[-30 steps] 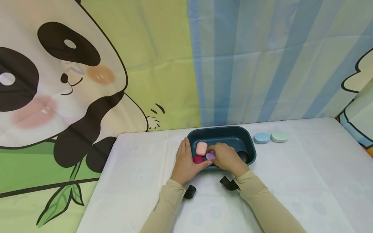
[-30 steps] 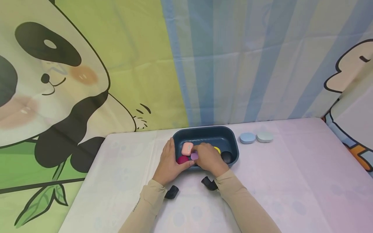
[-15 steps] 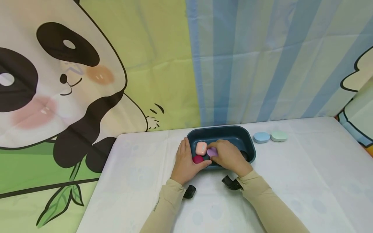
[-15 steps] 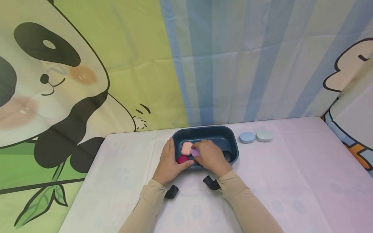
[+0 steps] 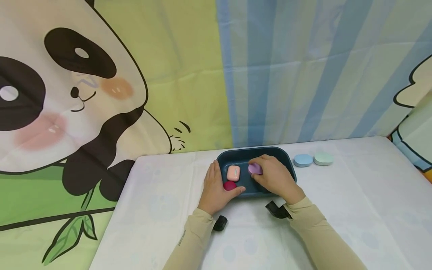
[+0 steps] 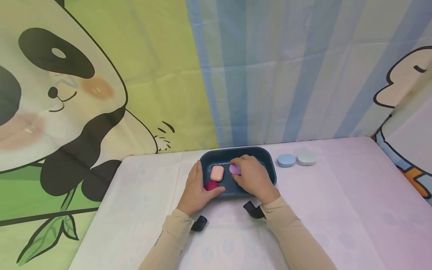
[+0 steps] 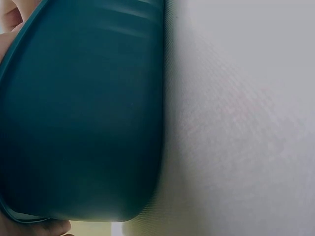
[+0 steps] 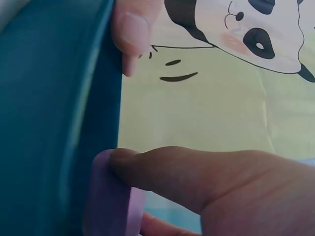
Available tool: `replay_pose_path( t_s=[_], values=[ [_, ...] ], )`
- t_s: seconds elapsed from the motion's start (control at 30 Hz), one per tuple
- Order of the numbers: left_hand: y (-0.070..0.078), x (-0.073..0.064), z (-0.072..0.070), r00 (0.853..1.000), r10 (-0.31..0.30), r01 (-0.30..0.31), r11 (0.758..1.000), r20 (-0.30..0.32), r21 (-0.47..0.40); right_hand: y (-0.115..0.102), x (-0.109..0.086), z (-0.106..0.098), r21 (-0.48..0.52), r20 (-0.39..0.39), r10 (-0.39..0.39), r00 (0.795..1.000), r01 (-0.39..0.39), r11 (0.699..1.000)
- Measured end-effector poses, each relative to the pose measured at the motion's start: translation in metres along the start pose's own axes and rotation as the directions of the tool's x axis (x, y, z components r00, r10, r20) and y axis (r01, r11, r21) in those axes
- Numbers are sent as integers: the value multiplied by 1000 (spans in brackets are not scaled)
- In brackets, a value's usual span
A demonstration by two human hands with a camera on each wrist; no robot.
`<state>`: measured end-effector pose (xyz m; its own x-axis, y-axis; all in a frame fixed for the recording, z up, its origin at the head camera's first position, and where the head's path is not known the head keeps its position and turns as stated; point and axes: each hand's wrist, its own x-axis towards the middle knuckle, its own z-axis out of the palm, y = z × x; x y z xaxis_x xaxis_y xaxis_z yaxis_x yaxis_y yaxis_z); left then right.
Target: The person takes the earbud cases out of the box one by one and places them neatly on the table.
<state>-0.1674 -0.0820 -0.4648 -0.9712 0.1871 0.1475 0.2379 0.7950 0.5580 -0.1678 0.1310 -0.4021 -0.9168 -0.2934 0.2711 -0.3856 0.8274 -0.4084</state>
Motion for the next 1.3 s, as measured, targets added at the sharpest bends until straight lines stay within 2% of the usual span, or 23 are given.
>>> replay_pose_path(
  t_s=[0.3, 0.7, 1.13, 1.3],
  values=[
    [0, -2, -1, 1000, -13, 14, 1000, 20, -14, 10, -6, -20, -3, -50, -3, 999, 3, 1000],
    [0, -2, 0, 1000, -2, 3, 1000, 24, -25, 39, -18, -40, -6, -116, 8, 993, -9, 1000],
    [0, -2, 0, 1000, -4, 5, 1000, 22, -21, 63, -29, -51, 1, -161, 18, 987, -18, 1000],
    [0, -1, 0, 1000, 1, -1, 1000, 15, -19, 74, -33, -56, -15, -178, 44, 983, -47, 999]
  ],
)
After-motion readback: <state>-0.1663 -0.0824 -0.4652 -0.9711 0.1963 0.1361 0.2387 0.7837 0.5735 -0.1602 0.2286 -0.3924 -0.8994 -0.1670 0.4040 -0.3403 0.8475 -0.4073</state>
